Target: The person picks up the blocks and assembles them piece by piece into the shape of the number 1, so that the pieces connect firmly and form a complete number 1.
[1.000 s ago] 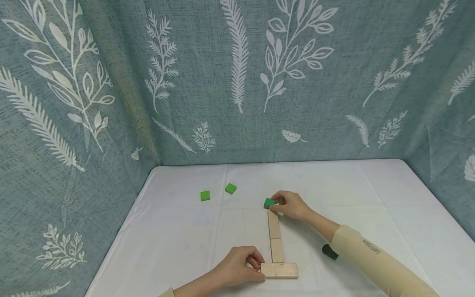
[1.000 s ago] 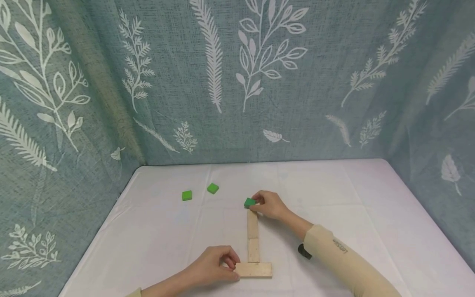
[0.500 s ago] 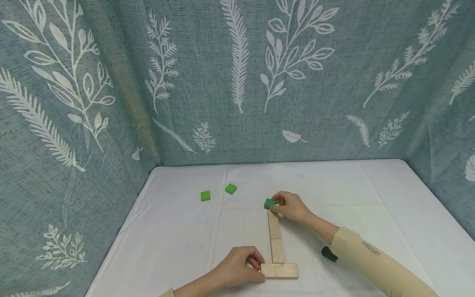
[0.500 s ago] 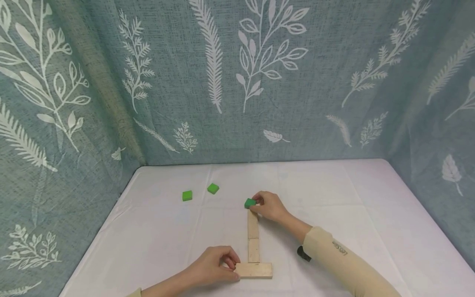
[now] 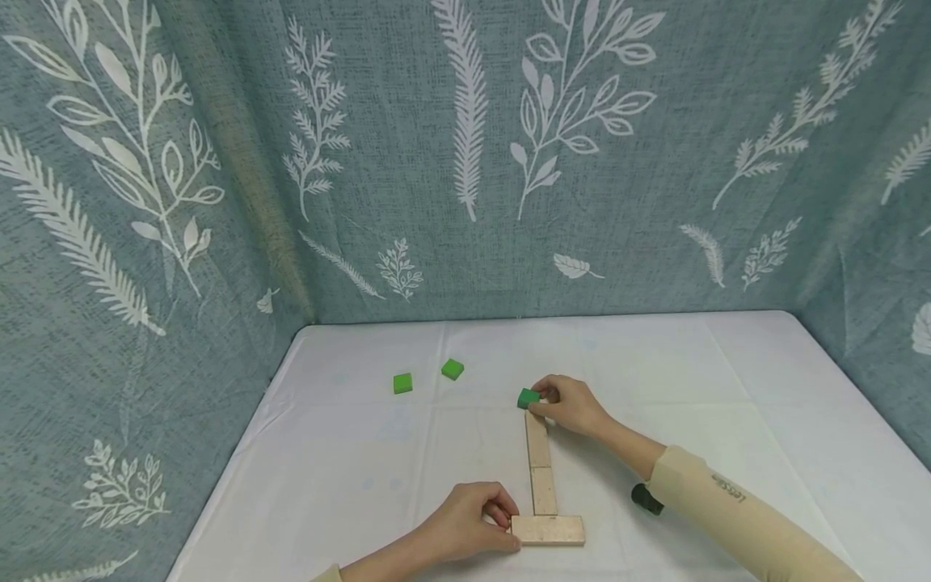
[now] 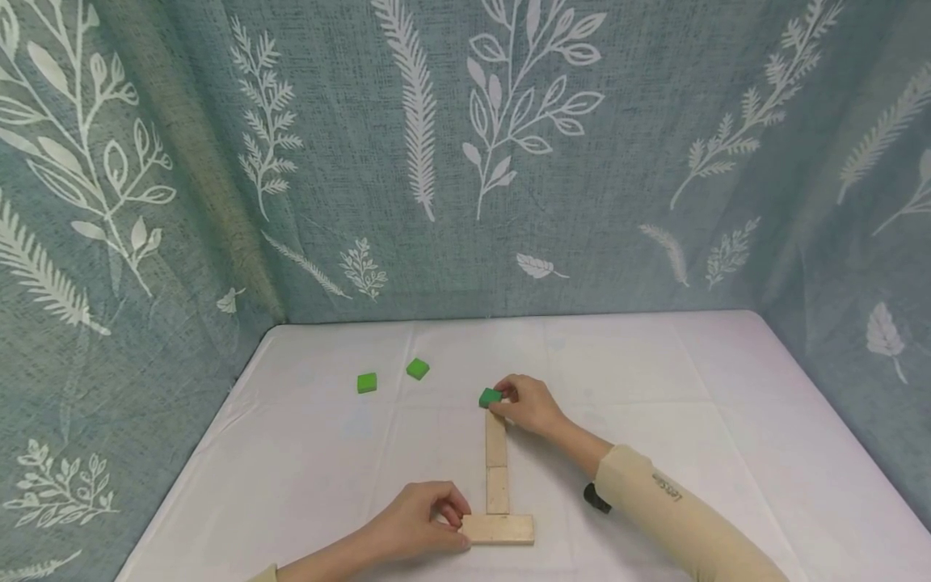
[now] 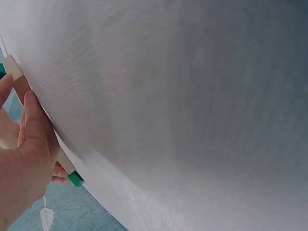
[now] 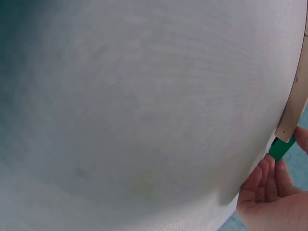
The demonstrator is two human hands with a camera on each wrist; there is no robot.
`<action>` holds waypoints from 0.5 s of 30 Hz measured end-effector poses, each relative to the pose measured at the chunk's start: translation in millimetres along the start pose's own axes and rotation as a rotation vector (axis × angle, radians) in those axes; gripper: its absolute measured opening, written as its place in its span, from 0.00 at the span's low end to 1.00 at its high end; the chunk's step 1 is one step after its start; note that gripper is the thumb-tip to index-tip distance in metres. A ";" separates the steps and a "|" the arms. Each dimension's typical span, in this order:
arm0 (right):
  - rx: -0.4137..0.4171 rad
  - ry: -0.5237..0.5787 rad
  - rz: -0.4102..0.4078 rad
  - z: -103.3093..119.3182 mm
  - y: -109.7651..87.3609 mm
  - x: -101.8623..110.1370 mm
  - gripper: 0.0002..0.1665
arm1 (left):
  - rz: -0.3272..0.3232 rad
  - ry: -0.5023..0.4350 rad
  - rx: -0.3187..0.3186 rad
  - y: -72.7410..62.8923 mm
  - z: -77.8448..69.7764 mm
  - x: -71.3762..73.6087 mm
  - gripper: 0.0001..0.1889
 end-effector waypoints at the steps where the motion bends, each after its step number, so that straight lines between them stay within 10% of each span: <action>1: 0.000 0.000 -0.001 0.1 0.0 0.1 0.18 | 0.000 -0.001 -0.002 0.0 0.0 0.1 0.13; 15: 0.004 -0.019 0.007 0.2 -0.3 -0.2 0.16 | -0.002 -0.012 0.004 -0.3 1.7 0.0 0.13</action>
Point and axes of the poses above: each hand's wrist, its own y-axis towards the middle knuckle, its own x-axis out of the back of the hand, z = x × y, the point moved 8 cm from there along y, towards the middle knuckle, and after that the axes turned 13 degrees about -z, right-handed, at the moved point
